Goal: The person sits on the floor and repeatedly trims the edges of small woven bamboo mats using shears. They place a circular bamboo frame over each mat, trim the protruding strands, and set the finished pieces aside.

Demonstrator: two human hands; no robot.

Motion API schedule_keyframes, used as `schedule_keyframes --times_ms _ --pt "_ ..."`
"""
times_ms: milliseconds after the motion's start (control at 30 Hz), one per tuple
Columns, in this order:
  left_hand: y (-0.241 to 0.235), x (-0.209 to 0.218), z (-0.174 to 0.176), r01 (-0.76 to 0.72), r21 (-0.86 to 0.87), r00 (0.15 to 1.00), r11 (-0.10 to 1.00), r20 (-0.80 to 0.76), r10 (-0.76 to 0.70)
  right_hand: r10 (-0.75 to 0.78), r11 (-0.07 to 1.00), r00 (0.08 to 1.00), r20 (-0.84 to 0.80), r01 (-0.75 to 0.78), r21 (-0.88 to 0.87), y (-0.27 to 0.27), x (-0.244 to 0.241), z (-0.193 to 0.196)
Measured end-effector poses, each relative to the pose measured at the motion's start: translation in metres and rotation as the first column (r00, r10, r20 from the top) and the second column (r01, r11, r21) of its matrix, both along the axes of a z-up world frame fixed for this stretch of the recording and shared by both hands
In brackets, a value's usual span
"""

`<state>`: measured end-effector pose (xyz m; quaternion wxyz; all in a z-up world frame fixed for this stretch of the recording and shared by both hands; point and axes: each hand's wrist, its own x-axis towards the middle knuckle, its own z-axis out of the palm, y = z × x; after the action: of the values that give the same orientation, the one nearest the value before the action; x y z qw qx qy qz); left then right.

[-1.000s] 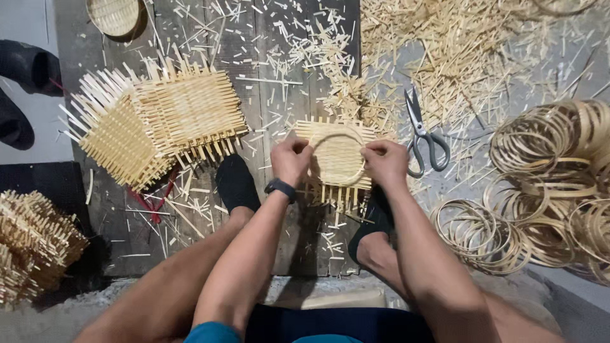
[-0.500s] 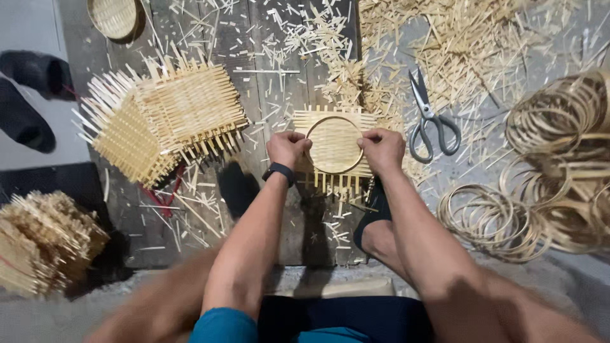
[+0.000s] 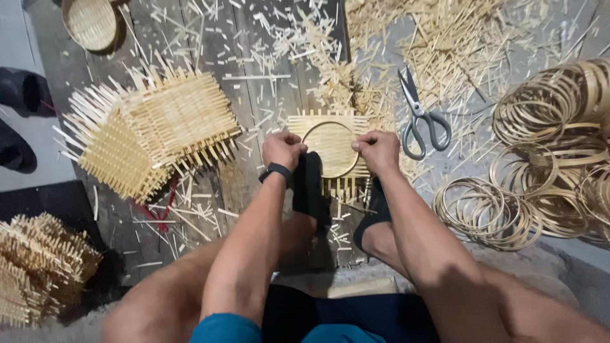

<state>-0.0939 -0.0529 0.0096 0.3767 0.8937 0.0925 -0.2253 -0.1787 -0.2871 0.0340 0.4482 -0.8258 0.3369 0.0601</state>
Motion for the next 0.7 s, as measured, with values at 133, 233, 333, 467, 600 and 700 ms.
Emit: schedule_keyframes --times_ms 133,233,333,467,600,700 --pt "-0.004 -0.008 -0.001 -0.023 0.002 0.996 1.000 0.089 0.023 -0.047 0.994 0.998 -0.048 0.051 0.099 -0.006 -0.007 -0.006" --pt "0.000 -0.011 -0.016 -0.059 -0.037 0.998 0.998 0.033 0.060 0.027 1.000 0.999 -0.021 -0.026 0.005 -0.012 -0.011 -0.018" --pt "0.011 -0.013 -0.034 -0.083 -0.101 0.997 0.991 -0.012 0.083 0.055 0.998 0.997 0.061 -0.054 -0.021 -0.016 -0.014 -0.037" --pt "0.017 -0.005 -0.045 -0.098 -0.303 0.994 0.948 -0.064 0.083 0.143 0.962 0.988 -0.052 -0.127 0.241 -0.041 0.005 -0.046" --pt "0.023 0.011 -0.026 0.039 -0.253 0.991 0.967 -0.111 -0.069 0.208 0.949 0.972 -0.111 -0.173 0.264 -0.039 0.011 -0.027" --pt "0.009 0.032 -0.002 0.400 0.050 0.915 0.915 0.030 -0.402 0.041 0.997 0.997 -0.061 -0.044 -0.056 -0.008 -0.004 0.000"
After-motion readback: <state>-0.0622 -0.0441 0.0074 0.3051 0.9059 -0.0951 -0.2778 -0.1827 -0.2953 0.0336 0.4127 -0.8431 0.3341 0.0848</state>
